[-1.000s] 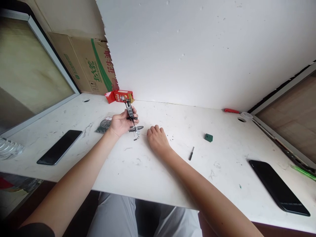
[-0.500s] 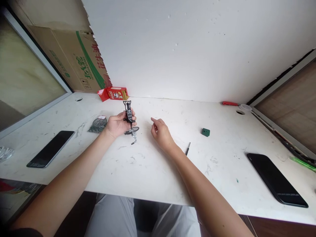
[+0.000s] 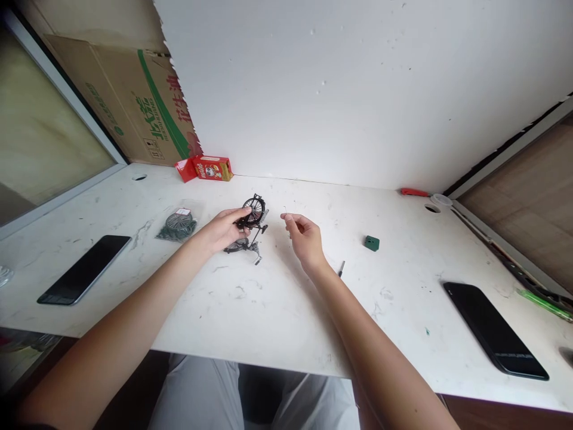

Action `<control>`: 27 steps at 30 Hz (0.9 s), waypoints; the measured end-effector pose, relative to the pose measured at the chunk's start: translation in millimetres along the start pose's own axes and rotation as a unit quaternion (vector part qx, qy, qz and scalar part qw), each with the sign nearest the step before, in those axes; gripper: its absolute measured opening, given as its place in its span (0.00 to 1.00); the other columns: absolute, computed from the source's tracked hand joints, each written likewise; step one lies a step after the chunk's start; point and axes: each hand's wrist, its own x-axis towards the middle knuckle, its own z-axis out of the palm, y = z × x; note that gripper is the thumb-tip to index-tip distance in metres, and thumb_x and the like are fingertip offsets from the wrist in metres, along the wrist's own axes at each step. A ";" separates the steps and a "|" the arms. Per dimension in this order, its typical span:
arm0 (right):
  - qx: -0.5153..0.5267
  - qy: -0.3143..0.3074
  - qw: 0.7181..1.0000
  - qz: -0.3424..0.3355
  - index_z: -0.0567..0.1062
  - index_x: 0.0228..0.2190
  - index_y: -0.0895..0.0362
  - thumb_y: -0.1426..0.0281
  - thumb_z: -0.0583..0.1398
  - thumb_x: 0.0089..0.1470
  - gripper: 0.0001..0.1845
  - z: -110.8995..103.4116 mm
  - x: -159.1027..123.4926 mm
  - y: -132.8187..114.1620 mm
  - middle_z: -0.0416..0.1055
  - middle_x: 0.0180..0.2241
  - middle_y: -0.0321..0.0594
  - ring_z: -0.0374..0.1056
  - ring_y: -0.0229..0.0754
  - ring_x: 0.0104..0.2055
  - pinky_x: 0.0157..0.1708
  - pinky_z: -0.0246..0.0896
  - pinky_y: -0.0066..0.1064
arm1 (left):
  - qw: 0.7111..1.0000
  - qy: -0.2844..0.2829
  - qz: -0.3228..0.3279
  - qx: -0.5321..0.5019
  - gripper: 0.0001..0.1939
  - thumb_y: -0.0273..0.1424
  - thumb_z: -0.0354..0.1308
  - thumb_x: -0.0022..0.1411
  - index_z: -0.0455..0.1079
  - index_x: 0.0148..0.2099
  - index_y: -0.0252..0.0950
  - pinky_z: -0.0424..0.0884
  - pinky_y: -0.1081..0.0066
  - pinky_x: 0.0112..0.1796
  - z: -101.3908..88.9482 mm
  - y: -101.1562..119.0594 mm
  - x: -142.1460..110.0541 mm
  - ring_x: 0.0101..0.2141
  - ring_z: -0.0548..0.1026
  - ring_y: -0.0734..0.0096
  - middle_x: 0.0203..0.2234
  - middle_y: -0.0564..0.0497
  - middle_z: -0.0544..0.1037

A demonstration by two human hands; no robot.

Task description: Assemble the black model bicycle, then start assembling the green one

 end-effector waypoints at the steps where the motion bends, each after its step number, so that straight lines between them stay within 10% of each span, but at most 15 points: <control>1: 0.007 -0.006 1.000 0.000 0.83 0.42 0.55 0.49 0.65 0.60 0.23 0.8 -0.8 -0.8 0.76 0.37 0.41 0.66 0.39 0.35 0.36 0.66 0.32 | 1.000 0.002 0.002 0.009 0.13 0.35 0.76 0.56 0.82 0.40 0.32 0.65 0.71 0.30 1.1 -0.8 -0.3 0.35 0.76 0.70 0.41 0.43 0.83; 9: 0.102 -0.014 0.994 -0.022 0.80 0.36 0.57 0.55 0.75 0.49 0.21 5.3 -6.9 -10.7 0.81 0.34 0.42 0.78 0.41 0.36 0.34 0.71 0.31 | 0.998 -0.013 0.000 0.058 0.14 0.36 0.75 0.57 0.82 0.41 0.32 0.65 0.70 0.32 9.9 -6.4 -6.0 0.38 0.77 0.67 0.42 0.41 0.83; 27: -0.009 0.069 0.988 -0.139 0.87 0.38 0.48 0.54 0.69 0.59 0.13 1.7 -9.8 -12.9 0.84 0.44 0.41 0.77 0.48 0.46 0.30 0.71 0.35 | 0.996 -0.074 -0.020 0.053 0.14 0.35 0.73 0.61 0.83 0.46 0.32 0.71 0.66 0.39 14.7 -12.0 -9.6 0.44 0.78 0.60 0.47 0.38 0.83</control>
